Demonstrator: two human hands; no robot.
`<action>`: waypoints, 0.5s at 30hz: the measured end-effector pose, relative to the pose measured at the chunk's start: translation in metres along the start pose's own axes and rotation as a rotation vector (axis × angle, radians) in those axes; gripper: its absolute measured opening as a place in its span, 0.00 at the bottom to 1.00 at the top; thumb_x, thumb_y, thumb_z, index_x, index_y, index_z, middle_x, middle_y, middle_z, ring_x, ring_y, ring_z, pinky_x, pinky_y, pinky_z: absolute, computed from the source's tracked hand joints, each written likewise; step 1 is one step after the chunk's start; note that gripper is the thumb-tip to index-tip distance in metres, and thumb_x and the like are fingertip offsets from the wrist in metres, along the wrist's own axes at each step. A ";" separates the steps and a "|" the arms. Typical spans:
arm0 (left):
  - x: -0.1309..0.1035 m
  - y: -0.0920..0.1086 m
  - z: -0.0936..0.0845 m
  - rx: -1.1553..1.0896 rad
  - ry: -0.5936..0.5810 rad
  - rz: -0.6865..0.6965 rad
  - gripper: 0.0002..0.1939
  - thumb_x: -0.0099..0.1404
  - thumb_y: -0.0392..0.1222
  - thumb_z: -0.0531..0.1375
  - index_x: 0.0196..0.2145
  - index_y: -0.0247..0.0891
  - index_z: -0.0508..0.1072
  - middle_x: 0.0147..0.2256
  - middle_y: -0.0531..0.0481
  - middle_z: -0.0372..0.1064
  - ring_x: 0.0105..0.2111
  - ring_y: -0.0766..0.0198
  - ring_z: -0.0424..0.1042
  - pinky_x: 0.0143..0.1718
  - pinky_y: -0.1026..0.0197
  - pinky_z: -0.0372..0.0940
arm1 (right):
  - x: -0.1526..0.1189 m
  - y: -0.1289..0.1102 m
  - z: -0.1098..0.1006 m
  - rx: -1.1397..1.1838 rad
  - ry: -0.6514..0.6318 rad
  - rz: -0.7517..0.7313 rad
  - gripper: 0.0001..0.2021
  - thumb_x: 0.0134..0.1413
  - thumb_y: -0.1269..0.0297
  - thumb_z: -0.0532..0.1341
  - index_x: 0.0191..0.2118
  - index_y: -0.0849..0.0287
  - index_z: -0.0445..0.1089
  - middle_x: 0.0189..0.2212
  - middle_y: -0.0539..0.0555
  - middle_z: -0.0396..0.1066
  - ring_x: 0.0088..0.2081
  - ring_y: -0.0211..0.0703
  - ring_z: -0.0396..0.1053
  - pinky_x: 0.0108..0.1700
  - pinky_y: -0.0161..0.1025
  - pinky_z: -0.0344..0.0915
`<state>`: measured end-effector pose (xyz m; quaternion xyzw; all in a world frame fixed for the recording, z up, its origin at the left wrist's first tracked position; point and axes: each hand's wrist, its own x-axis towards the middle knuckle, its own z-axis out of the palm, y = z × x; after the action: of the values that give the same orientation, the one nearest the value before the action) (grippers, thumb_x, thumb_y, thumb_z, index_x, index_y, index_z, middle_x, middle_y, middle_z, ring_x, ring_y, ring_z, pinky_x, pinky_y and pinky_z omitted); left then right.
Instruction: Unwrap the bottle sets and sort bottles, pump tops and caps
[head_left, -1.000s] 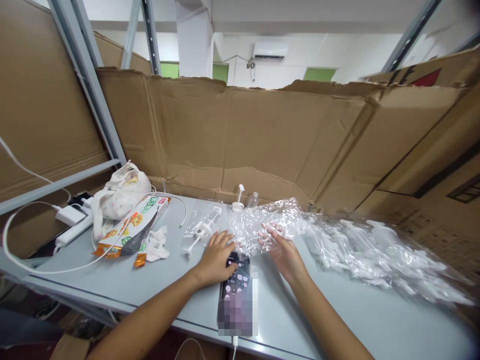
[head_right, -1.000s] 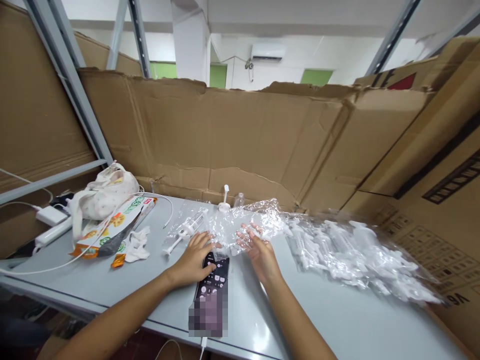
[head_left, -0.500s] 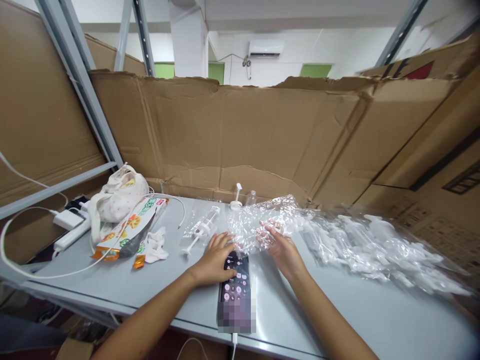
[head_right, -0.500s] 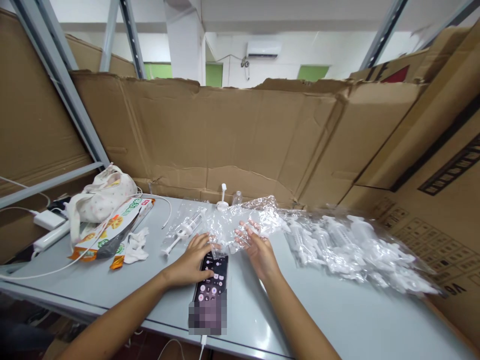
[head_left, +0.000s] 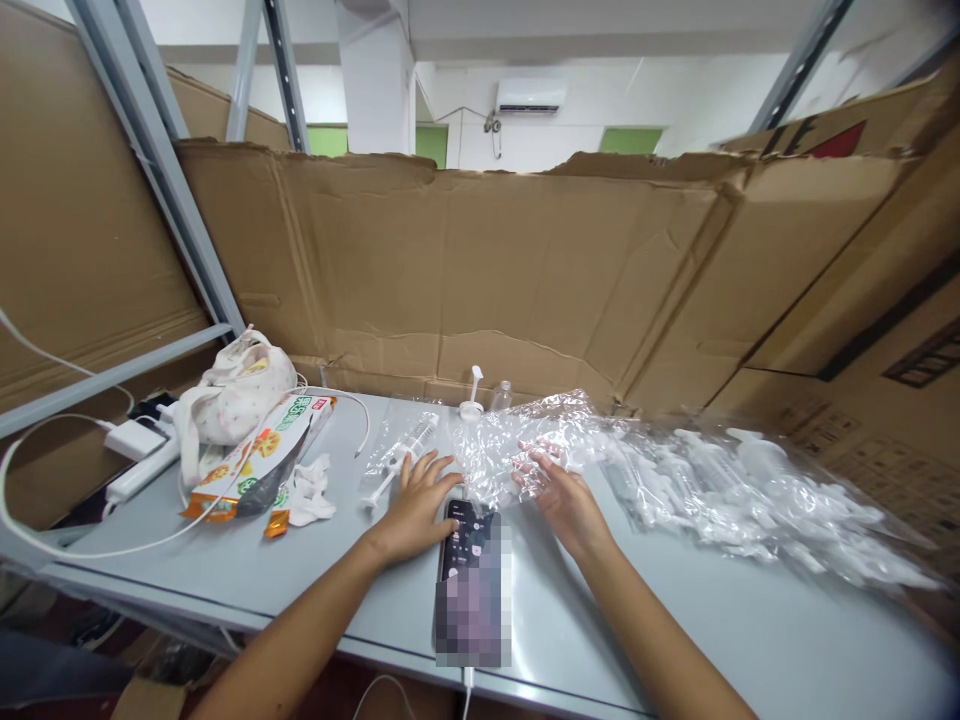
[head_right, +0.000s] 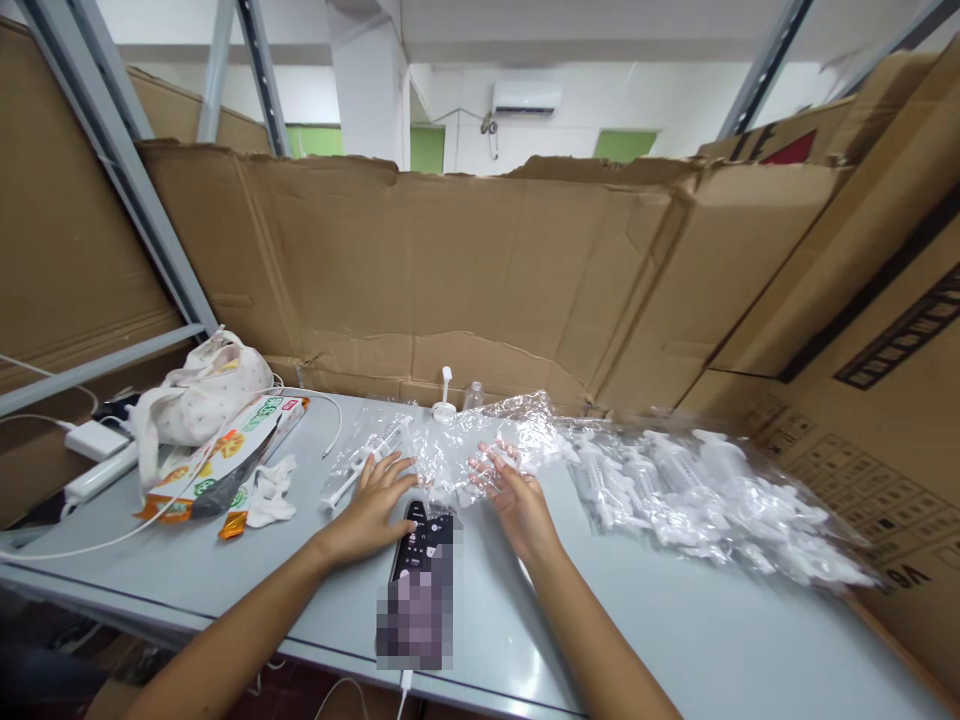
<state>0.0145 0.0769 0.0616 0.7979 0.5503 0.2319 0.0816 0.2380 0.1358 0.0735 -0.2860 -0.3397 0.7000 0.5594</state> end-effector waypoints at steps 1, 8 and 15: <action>0.001 0.000 0.001 0.008 0.048 -0.014 0.24 0.53 0.38 0.61 0.49 0.46 0.64 0.57 0.48 0.54 0.61 0.51 0.42 0.60 0.41 0.25 | 0.000 0.000 -0.001 0.000 0.000 0.001 0.11 0.43 0.64 0.66 0.36 0.55 0.72 0.46 0.53 0.71 0.41 0.46 0.72 0.45 0.43 0.69; 0.008 0.004 -0.004 -0.489 0.275 -0.132 0.13 0.61 0.42 0.54 0.44 0.42 0.67 0.48 0.48 0.65 0.52 0.59 0.60 0.56 0.53 0.52 | -0.003 0.003 0.002 -0.017 0.001 -0.001 0.17 0.44 0.64 0.66 0.43 0.54 0.69 0.46 0.52 0.71 0.40 0.45 0.72 0.43 0.43 0.70; 0.002 0.010 -0.017 -0.819 0.543 -0.165 0.10 0.62 0.47 0.54 0.35 0.38 0.67 0.35 0.47 0.68 0.36 0.62 0.68 0.41 0.60 0.62 | -0.007 0.002 0.008 -0.081 0.001 -0.037 0.23 0.44 0.63 0.66 0.49 0.51 0.65 0.47 0.53 0.70 0.41 0.47 0.72 0.43 0.44 0.69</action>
<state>0.0158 0.0729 0.0812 0.5649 0.4766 0.6214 0.2600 0.2315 0.1275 0.0770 -0.3025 -0.3726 0.6751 0.5603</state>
